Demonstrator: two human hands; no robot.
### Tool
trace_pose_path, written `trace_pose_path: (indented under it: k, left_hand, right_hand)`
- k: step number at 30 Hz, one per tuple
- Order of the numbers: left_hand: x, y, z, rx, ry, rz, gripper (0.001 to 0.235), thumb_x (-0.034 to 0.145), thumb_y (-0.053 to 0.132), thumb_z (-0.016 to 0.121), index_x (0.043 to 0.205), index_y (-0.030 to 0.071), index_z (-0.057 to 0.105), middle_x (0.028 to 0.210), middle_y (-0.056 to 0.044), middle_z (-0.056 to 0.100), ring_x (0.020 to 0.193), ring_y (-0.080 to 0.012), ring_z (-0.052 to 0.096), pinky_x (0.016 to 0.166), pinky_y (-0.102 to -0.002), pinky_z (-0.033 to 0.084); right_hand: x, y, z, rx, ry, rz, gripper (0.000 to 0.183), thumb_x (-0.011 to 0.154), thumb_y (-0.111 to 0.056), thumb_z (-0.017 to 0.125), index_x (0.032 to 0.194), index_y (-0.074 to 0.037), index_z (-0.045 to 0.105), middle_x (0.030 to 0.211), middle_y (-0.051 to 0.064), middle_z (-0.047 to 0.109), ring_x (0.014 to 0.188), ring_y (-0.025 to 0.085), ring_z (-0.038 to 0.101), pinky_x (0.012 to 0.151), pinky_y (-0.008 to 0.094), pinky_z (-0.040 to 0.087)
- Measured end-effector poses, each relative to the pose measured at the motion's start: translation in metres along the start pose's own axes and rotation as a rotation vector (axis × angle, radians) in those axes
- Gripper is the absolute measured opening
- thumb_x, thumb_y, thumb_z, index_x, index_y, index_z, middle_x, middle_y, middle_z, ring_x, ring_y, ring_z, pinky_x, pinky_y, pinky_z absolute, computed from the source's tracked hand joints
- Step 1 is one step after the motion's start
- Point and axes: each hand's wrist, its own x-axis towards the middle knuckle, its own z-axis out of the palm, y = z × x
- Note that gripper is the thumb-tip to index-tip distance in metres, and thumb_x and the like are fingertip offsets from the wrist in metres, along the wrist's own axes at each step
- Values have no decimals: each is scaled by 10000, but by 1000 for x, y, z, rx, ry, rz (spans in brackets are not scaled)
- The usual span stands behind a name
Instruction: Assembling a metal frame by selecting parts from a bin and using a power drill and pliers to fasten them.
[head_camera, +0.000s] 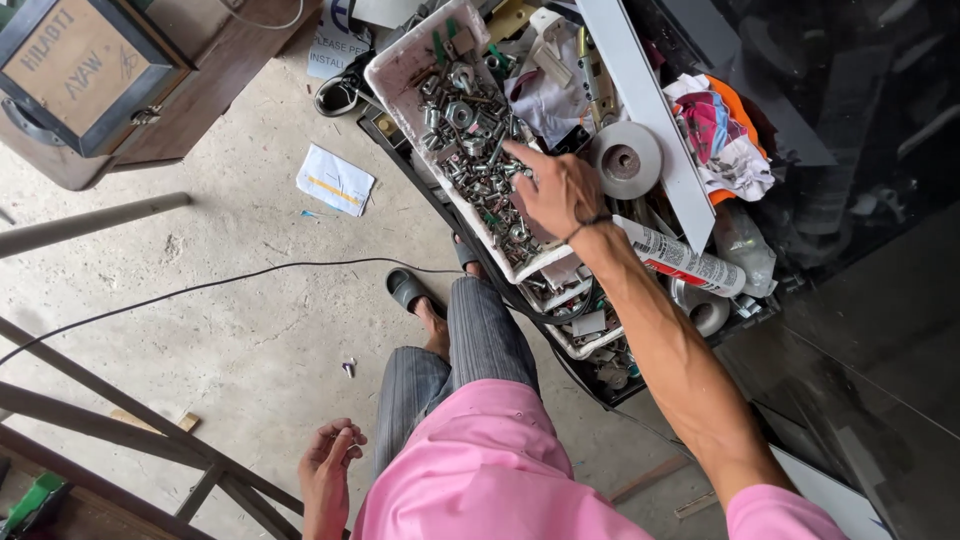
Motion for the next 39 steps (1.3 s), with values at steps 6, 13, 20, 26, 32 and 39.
trace_pose_path:
  k: [6, 13, 20, 26, 32, 39]
  left_hand:
    - [-1, -11, -8, -47, 3, 5, 154, 978, 39, 647, 1097, -55, 672, 916, -193, 674, 828, -264, 642, 676, -315, 463]
    - [-1, -25, -11, -78, 38, -2, 142, 969, 31, 654, 1077, -58, 677, 915, -192, 671, 820, -263, 640, 666, -311, 465]
    - [0, -16, -11, -69, -11, -5, 170, 979, 47, 650, 1116, -50, 676, 936, -190, 686, 833, -265, 645, 697, -321, 477]
    - [10, -35, -23, -100, 27, 26, 189, 967, 35, 655, 1125, -68, 677, 948, -207, 683, 829, -275, 649, 668, -311, 463]
    - [14, -47, -27, -129, 29, 37, 184, 962, 23, 655, 1118, -72, 677, 945, -212, 683, 811, -284, 658, 650, -301, 459]
    - [17, -49, -29, -160, 27, 43, 192, 953, 13, 660, 1114, -92, 669, 932, -222, 676, 795, -286, 654, 629, -290, 454]
  right_hand:
    - [3, 18, 23, -241, 9, -177, 339, 1008, -125, 595, 1307, -209, 731, 444, -83, 460, 370, 91, 328, 341, 237, 303]
    - [2, 16, 7, -105, 26, -169, 248, 1028, -168, 601, 1175, -222, 793, 770, 3, 784, 368, 50, 389, 315, 219, 304]
    - [45, -2, -9, -115, -109, 52, 536, 991, -106, 570, 1508, -247, 547, 1013, 96, 712, 353, 70, 356, 287, 214, 347]
    - [27, 3, -15, -223, -176, -61, 463, 1000, -123, 546, 1422, -275, 661, 589, -32, 663, 374, 82, 298, 326, 225, 318]
    - [32, 17, -14, -133, -103, -70, 294, 1001, -170, 590, 1194, -273, 786, 707, -28, 751, 398, 73, 335, 350, 234, 301]
    - [72, 14, -6, -11, 110, -139, 282, 1037, -171, 633, 1309, -161, 707, 981, 83, 794, 395, 58, 415, 312, 214, 321]
